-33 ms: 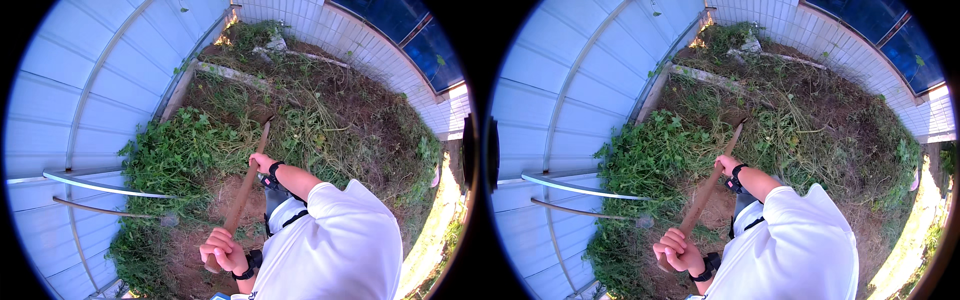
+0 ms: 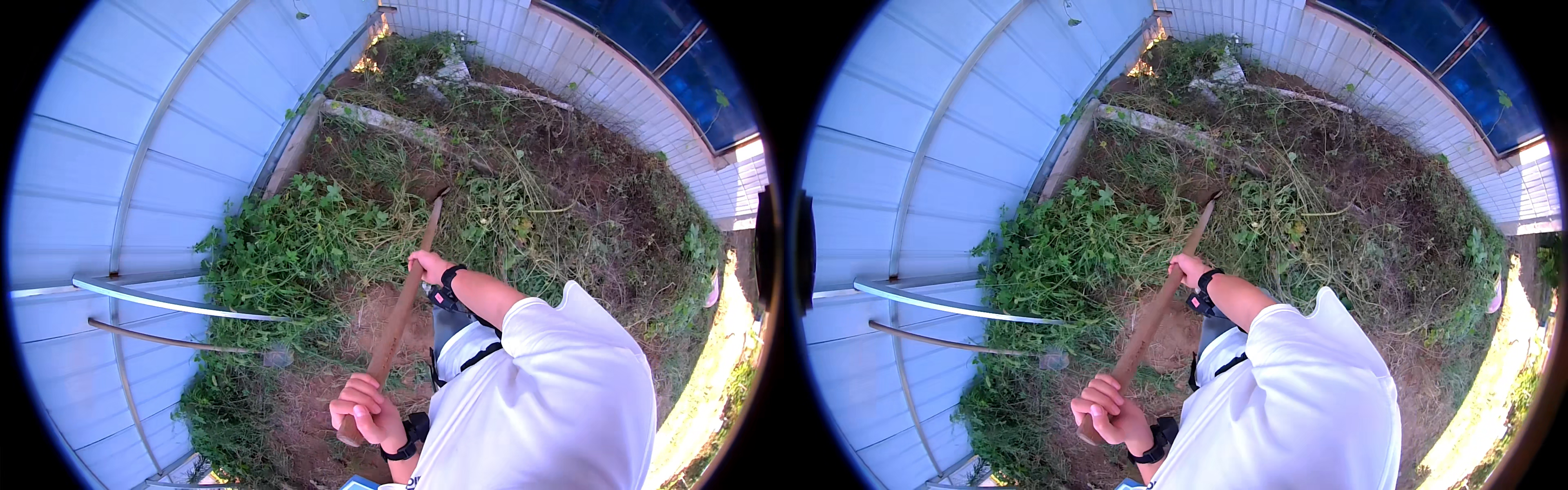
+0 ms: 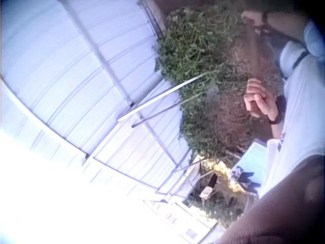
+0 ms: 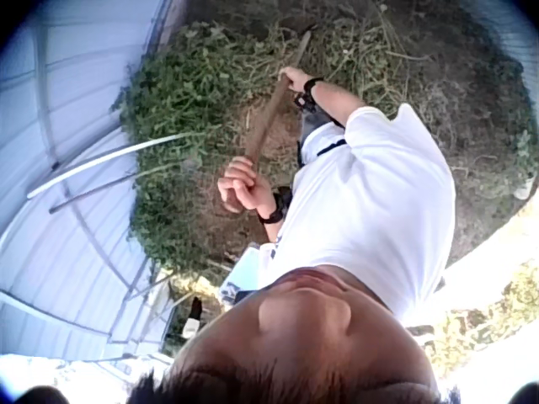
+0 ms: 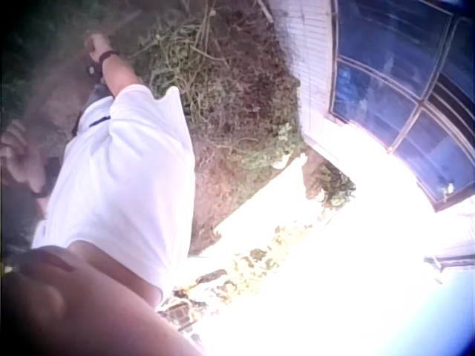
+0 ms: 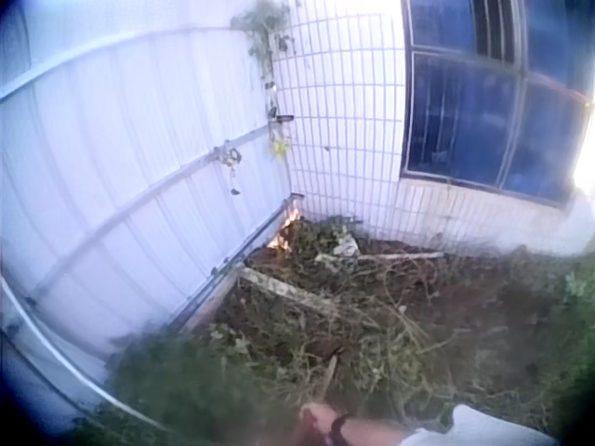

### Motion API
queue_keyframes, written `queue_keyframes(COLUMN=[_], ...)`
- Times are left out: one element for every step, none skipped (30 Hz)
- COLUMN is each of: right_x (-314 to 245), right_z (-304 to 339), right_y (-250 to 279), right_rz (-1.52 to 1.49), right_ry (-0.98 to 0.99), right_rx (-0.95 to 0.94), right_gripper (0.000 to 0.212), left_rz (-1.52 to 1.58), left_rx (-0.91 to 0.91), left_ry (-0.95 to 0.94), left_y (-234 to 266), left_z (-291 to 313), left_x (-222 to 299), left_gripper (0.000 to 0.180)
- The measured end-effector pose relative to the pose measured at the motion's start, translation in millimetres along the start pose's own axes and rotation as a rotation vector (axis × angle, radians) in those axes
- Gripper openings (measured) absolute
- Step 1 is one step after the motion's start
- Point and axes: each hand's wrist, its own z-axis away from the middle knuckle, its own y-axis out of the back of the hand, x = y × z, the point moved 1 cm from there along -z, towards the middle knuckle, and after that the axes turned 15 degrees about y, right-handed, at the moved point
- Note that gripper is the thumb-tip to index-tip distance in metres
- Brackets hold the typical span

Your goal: The person clears vegetation from a patch of dirt using a hoe to scrape the ground and a stick to pull vines aside.

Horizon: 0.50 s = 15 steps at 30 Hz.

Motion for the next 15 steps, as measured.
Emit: queue_keyframes(right_x=[5,5,4,2,2,1,-1,-7,-15,-24,-33,-43,-50,-58,-68], right_z=[5,10,15,19,23,27,31,31,32,34,32,40,48,54,61], right_y=[7,6,5,4,7,11,14,22,33,46,66,78,88,102,116], right_rz=[-0.006,-0.014,-0.025,-0.024,-0.024,-0.027,-0.062,-0.055,-0.050,-0.046,-0.020,-0.022,-0.062,-0.099,-0.113], right_ry=[-0.004,-0.005,-0.004,-0.015,-0.022,-0.030,0.000,0.008,0.017,0.028,0.046,0.119,0.102,0.091,0.129], right_rx=[0.000,-0.010,-0.018,-0.024,-0.023,-0.020,-0.039,-0.056,-0.072,-0.086,-0.123,-0.207,-0.220,-0.230,-0.228], right_gripper=[0.005,0.005,0.005,0.005,0.005,0.004,0.007,0.008,0.009,0.010,0.011,0.011,0.011,0.011,0.011], left_rz=[-0.048,-0.072,-0.096,-0.119,-0.137,-0.155,-0.173,-0.208,-0.243,-0.278,-0.325,-0.351,-0.392,-0.428,-0.411], left_rx=[0.025,0.041,0.054,0.065,0.023,-0.021,-0.068,-0.173,-0.279,-0.388,-0.538,-0.636,-0.752,-0.871,-0.948], left_ry=[0.043,0.046,0.051,0.057,0.061,0.068,0.076,0.071,0.067,0.064,0.078,0.078,0.052,0.024,0.010], left_y=[0,-1,-2,-5,-7,-11,-16,-25,-36,-47,-63,-82,-95,-108,-124], left_z=[12,20,27,33,38,41,43,48,52,56,61,68,73,80,85], left_x=[3,4,4,4,5,7,8,8,9,10,13,16,14,11,8], left_gripper=[0.024,0.024,0.024,0.024,0.024,0.023,0.023,0.022,0.022,0.021,0.019,0.018,0.017,0.017,0.016])
